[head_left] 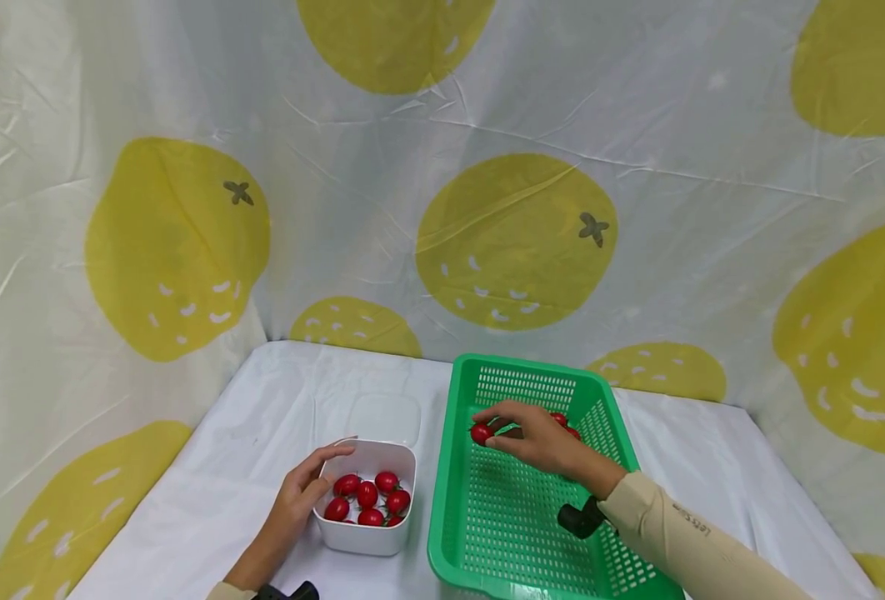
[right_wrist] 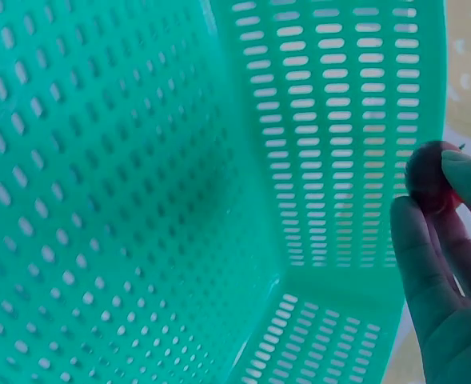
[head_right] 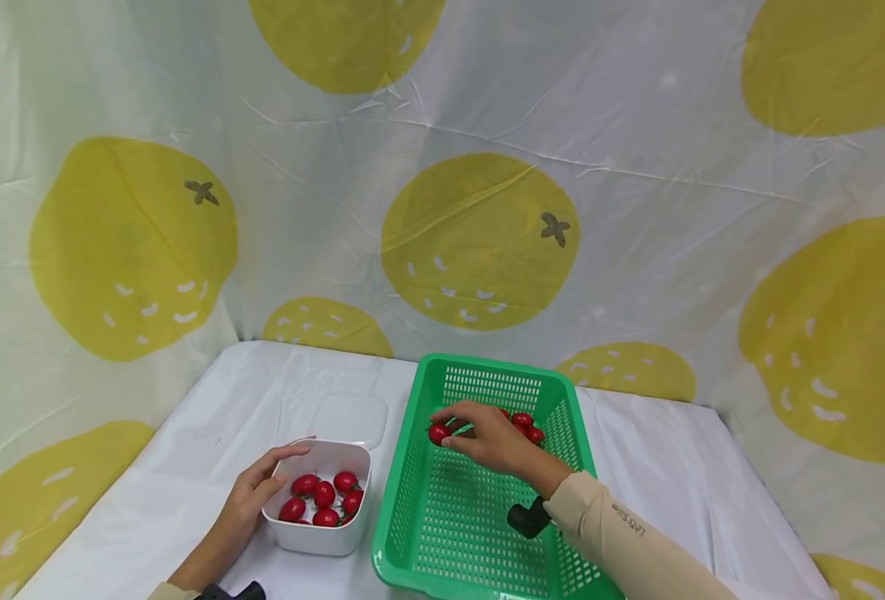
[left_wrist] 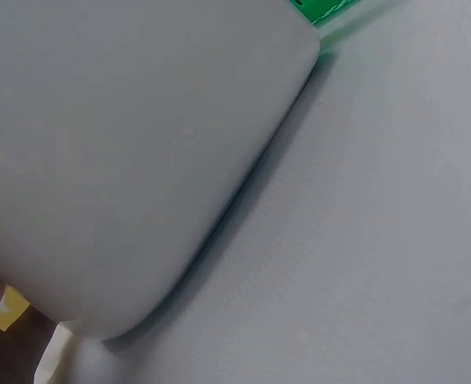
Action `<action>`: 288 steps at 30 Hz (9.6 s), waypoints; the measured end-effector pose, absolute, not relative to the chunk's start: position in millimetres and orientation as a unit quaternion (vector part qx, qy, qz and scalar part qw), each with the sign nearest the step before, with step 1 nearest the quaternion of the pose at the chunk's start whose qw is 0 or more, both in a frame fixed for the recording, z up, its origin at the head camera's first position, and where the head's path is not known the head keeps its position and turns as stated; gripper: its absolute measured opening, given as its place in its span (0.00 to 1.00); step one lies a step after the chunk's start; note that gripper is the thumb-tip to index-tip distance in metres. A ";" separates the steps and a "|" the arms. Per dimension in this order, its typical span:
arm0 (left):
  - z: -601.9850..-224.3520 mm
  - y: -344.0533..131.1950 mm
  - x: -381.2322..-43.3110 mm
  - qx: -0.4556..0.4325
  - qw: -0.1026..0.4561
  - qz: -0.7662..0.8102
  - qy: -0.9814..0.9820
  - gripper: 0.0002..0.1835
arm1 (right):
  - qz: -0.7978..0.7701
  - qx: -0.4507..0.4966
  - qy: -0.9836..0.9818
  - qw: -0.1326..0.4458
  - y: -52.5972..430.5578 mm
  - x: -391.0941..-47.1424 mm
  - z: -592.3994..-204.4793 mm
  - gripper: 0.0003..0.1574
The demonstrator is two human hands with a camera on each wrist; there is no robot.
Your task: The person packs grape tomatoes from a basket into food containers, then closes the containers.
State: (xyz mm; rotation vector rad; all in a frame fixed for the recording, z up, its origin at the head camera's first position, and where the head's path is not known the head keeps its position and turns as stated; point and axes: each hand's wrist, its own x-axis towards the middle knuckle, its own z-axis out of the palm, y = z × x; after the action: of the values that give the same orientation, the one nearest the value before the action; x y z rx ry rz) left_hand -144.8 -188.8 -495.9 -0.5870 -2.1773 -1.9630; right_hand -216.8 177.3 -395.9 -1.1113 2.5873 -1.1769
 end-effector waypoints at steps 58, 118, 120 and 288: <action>-495.3 -189.1 -146.2 -0.193 0.076 -0.654 -0.728 0.19 | -0.477 -0.392 0.777 0.123 79.7 -196.6 -402.7 0.18; -497.2 -188.2 -147.0 -0.234 0.086 -0.662 -0.707 0.20 | -0.509 -0.390 0.761 0.099 95.3 -198.8 -389.8 0.16; -496.7 -187.7 -146.4 -0.229 0.085 -0.663 -0.707 0.20 | -0.513 -0.393 0.757 0.092 102.3 -199.6 -385.9 0.16; -342.0 -68.0 -253.1 -0.387 0.039 -0.580 -0.716 0.17 | -0.668 -0.002 0.734 -0.122 311.4 -196.7 -451.0 0.27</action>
State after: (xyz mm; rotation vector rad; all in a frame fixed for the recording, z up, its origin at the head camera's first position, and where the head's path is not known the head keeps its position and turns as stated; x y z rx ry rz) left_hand -253.1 -68.0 -342.0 -1.1860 -2.1945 -1.7768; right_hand -196.7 311.4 -451.0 -0.0062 2.5053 -2.2796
